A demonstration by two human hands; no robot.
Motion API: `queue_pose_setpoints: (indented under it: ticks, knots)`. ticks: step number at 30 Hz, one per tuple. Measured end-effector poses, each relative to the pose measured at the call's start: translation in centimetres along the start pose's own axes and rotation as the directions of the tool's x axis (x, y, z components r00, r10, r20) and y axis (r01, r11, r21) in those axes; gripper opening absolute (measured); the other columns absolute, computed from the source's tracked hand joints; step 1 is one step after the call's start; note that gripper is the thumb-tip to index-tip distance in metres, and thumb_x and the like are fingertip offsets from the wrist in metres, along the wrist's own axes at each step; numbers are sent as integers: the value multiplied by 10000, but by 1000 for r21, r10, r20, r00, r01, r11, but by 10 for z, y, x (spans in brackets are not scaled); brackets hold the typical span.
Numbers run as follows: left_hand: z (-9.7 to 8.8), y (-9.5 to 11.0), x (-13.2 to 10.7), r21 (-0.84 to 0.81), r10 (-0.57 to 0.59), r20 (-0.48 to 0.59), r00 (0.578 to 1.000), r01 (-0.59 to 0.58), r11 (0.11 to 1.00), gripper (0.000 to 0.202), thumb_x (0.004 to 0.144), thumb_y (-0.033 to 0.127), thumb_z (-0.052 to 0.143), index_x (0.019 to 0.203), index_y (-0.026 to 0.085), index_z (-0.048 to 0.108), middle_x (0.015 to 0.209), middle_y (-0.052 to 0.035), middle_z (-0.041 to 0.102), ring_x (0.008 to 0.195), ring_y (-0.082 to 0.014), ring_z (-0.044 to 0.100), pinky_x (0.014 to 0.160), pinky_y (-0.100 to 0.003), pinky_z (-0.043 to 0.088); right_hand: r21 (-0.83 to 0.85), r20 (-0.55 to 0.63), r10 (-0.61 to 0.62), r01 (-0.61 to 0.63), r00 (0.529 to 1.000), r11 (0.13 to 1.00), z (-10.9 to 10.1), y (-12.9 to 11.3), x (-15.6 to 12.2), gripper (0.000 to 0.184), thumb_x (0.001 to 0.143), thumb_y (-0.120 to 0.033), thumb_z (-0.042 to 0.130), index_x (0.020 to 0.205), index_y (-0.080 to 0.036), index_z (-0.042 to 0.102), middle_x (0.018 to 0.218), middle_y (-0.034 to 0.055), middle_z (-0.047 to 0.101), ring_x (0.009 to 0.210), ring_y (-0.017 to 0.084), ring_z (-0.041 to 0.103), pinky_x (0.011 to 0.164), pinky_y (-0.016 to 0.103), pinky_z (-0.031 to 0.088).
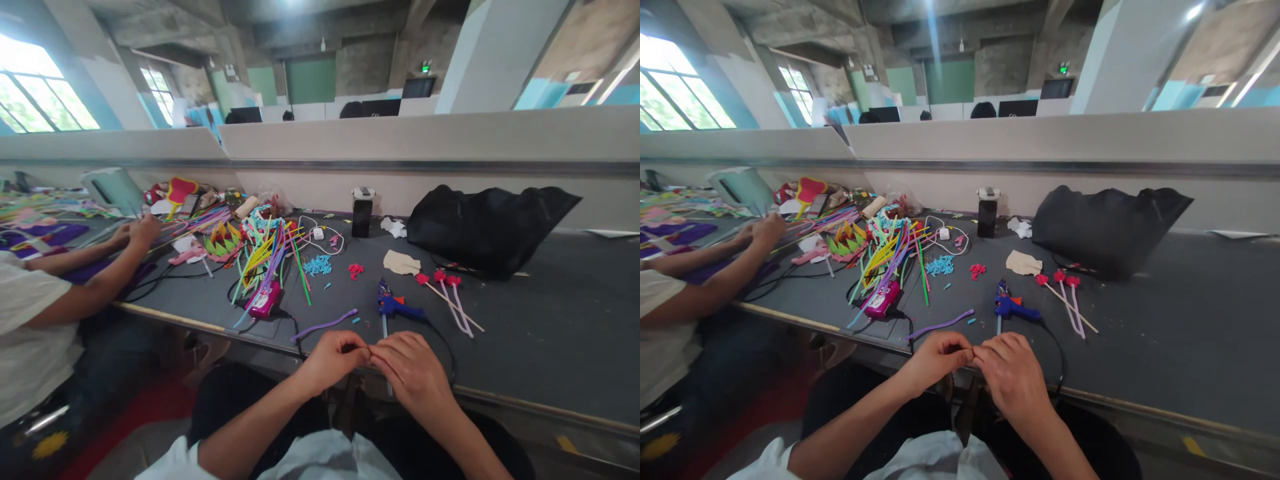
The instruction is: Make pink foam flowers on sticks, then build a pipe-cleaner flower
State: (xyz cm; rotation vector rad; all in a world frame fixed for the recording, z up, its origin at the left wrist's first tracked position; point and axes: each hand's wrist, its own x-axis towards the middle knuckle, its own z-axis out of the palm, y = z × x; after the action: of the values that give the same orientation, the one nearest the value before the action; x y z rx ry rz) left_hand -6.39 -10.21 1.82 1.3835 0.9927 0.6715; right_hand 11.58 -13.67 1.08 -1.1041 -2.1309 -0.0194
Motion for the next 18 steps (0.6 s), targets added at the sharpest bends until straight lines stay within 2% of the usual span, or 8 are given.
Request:
queue_pose_setpoints:
  ticks: [3, 7, 10, 13, 18]
  knots:
    - [-3, -3, 0, -187, -148, 87, 985, 162, 969, 269, 694, 383, 714, 724, 122, 654, 643, -5, 632, 486, -70, 415, 473, -214, 268, 57, 59, -6, 3, 998, 998, -2, 1, -1, 274, 997, -236, 432, 903, -202, 688, 783, 40, 691, 765, 173, 580, 727, 324, 356]
    - [-8, -3, 0, -375, -163, 187, 969, 224, 900, 312, 652, 350, 775, 816, 142, 611, 713, -25, 692, 462, -65, 455, 452, -207, 267, 92, 83, -25, 18, 996, 996, -6, 3, 4, 277, 995, -222, 433, 846, -199, 665, 763, 37, 676, 742, 165, 565, 709, 316, 351]
    - [-12, -1, 0, -390, -167, 280, 946, 270, 880, 338, 671, 377, 781, 836, 138, 609, 705, -40, 702, 452, -58, 444, 435, -203, 235, 72, 64, -75, 70, 995, 995, -8, 4, 8, 265, 994, -209, 432, 854, -190, 656, 775, 41, 677, 750, 165, 562, 718, 318, 354]
    - [-16, 2, 1, -362, -217, 380, 899, 360, 860, 350, 654, 410, 794, 751, 115, 631, 669, -52, 694, 437, -51, 427, 429, -210, 217, 37, 59, -148, 146, 987, 989, -9, 3, 9, 249, 990, -196, 434, 877, -182, 656, 778, 45, 674, 764, 172, 560, 739, 326, 360]
    - [-19, 2, 1, -344, -287, 449, 846, 460, 819, 346, 580, 361, 840, 700, 105, 641, 607, -37, 674, 392, -42, 406, 424, -217, 189, -100, 77, -275, 282, 958, 954, -7, 0, 5, 289, 991, -162, 391, 863, -168, 650, 767, 49, 670, 772, 185, 544, 796, 352, 360]
